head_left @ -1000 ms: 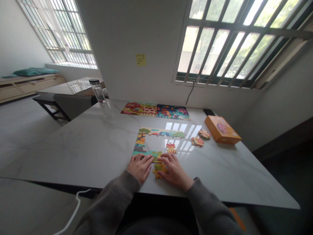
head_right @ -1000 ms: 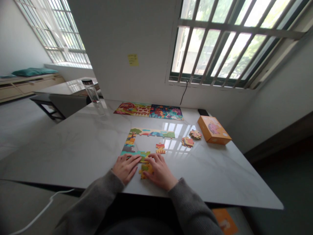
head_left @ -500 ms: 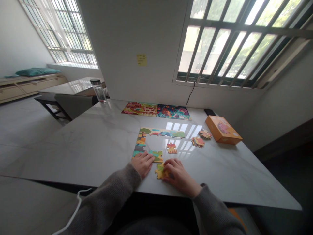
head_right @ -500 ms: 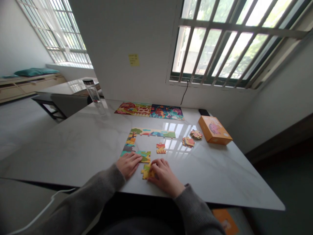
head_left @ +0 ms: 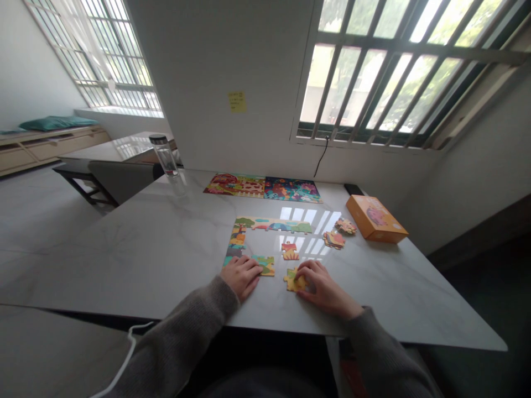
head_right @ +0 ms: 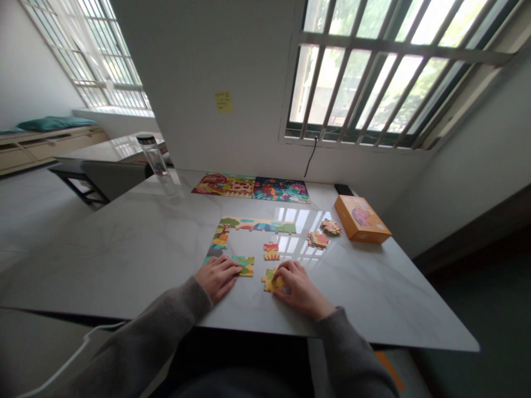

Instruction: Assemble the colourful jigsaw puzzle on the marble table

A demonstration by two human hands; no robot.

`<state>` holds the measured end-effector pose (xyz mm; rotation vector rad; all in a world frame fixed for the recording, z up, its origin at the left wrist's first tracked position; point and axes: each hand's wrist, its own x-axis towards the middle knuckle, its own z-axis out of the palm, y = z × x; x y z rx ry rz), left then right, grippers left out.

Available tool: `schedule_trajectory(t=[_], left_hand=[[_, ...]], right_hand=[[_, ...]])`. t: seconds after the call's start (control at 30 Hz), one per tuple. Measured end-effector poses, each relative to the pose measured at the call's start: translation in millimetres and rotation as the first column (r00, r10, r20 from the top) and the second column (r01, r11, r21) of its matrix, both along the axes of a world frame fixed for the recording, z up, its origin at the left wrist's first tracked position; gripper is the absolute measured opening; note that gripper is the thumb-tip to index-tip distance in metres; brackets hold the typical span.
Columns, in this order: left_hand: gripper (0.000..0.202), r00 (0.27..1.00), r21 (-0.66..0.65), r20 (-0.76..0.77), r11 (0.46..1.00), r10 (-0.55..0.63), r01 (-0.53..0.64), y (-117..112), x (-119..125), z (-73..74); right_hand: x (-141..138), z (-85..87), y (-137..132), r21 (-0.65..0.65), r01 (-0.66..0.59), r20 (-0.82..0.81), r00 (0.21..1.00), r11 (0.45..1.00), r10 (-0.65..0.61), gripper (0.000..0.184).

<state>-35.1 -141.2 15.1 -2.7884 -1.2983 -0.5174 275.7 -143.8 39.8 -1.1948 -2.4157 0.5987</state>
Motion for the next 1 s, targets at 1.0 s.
schedule_trajectory(t=[1.0], left_hand=[[0.039, 0.989, -0.143, 0.149, 0.989, -0.024, 0.046, 24, 24, -7.2]], right_hand=[[-43, -13.6, 25, 0.186, -0.037, 0.02, 0.999, 0.982, 0.034, 0.038]])
